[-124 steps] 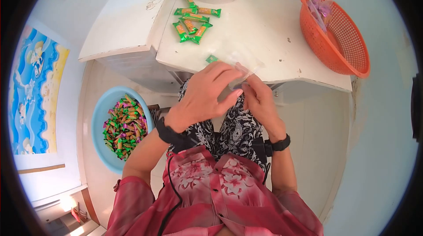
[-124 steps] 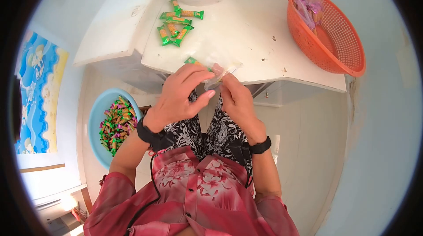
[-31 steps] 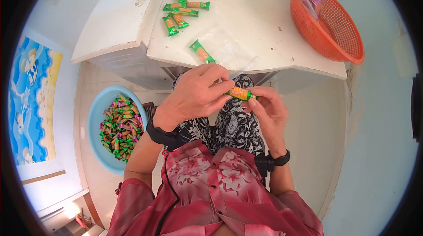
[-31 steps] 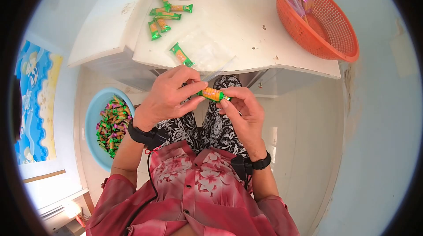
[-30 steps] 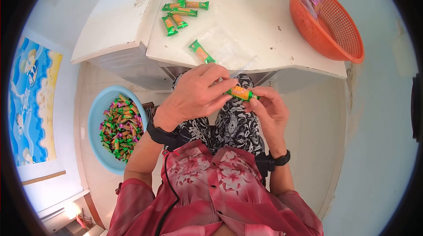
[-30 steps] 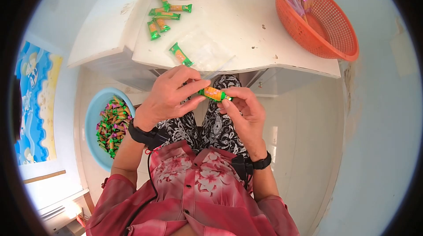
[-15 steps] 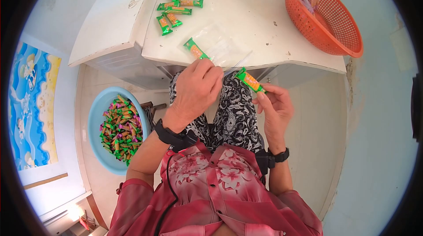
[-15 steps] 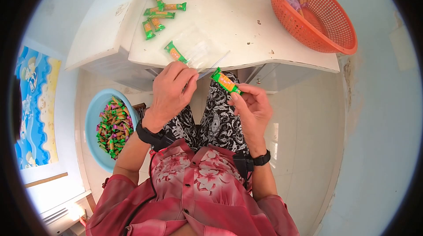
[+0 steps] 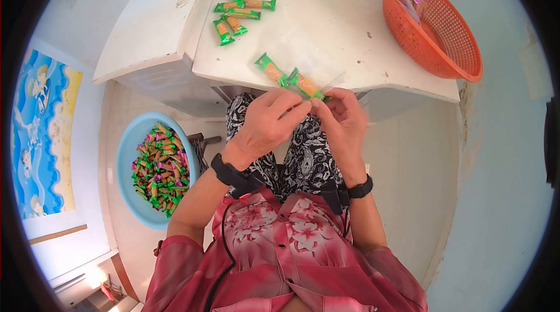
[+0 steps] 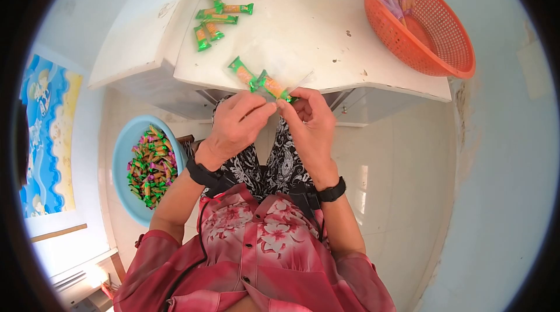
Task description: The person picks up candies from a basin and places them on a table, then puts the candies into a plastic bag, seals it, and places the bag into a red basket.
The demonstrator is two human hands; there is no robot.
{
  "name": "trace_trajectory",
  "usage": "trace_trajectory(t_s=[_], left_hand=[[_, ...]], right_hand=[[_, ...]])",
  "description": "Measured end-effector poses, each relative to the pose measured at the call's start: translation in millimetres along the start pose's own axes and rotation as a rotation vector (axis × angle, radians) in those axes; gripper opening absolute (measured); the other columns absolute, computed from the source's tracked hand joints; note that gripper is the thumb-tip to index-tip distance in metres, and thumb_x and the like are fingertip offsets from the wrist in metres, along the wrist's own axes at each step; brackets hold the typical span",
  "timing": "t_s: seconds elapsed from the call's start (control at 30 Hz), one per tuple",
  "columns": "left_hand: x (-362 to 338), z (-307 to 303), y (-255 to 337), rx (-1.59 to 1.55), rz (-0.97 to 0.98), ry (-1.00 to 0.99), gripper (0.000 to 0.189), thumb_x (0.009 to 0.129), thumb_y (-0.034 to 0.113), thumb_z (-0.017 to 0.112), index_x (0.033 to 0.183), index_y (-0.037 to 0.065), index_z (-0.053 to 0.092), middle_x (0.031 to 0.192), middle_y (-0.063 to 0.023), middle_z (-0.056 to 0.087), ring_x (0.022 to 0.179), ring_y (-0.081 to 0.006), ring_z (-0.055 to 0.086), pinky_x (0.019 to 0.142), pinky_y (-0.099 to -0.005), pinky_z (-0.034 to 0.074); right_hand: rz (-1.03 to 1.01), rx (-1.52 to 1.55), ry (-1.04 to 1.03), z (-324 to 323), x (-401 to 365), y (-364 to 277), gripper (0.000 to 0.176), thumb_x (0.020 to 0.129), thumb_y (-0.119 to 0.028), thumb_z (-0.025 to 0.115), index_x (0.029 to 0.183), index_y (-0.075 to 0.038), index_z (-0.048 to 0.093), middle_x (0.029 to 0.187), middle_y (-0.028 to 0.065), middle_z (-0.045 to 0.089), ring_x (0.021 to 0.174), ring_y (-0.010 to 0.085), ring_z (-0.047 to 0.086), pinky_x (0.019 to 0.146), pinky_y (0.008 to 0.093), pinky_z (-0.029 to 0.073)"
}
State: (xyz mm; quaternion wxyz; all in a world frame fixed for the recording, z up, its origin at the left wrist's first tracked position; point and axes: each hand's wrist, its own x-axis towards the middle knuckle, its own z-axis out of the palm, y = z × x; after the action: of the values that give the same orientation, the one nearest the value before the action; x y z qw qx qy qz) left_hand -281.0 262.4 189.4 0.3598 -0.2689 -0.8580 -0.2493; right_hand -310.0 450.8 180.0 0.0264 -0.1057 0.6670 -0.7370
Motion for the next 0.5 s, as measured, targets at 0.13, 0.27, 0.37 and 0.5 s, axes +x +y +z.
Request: trace_trajectory(t_s=[0.13, 0.27, 0.37, 0.5], left_hand=[[-4, -1, -9, -0.038, 0.034, -0.055, 0.033, 0.076, -0.002, 0.081, 0.108, 0.005, 0.076, 0.099, -0.0066, 0.067, 0.083, -0.0273, 0.068, 0.067, -0.0379, 0.057], [-1, -7, -8, -0.061, 0.037, -0.036, 0.027, 0.083, 0.002, 0.083, 0.109, 0.004, 0.076, 0.105, -0.0083, 0.071, 0.084, -0.0296, 0.069, 0.071, -0.0413, 0.058], [-1, -17, -19, 0.098, -0.093, 0.127, 0.028, 0.09, 0.008, 0.081, 0.117, 0.004, 0.074, 0.11, -0.0112, 0.073, 0.093, -0.0339, 0.07, 0.08, -0.045, 0.058], [5, -24, -53, 0.243, -0.357, 0.132, 0.038, 0.096, 0.011, 0.076, 0.133, 0.005, 0.068, 0.116, -0.0138, 0.074, 0.106, -0.0362, 0.069, 0.09, -0.0446, 0.056]], right_hand=[[-0.09, -0.078, -0.085, -5, 11, 10, 0.03, 0.098, 0.001, 0.077, 0.125, 0.003, 0.066, 0.099, 0.006, 0.072, 0.085, 0.0106, 0.07, 0.067, 0.0247, 0.057], [0.019, -0.042, -0.08, -7, 10, 1, 0.035, 0.096, 0.001, 0.079, 0.128, 0.006, 0.065, 0.103, 0.009, 0.072, 0.083, 0.0105, 0.069, 0.066, 0.0248, 0.058], [0.064, -0.082, -0.046, -6, 7, -2, 0.038, 0.095, 0.0, 0.079, 0.129, 0.006, 0.065, 0.108, 0.0101, 0.072, 0.081, 0.0096, 0.069, 0.066, 0.0247, 0.057], [-0.065, -0.15, 0.018, 0, 10, 7, 0.033, 0.094, 0.0, 0.08, 0.125, 0.002, 0.071, 0.109, 0.008, 0.069, 0.075, 0.008, 0.064, 0.064, 0.0252, 0.053]])
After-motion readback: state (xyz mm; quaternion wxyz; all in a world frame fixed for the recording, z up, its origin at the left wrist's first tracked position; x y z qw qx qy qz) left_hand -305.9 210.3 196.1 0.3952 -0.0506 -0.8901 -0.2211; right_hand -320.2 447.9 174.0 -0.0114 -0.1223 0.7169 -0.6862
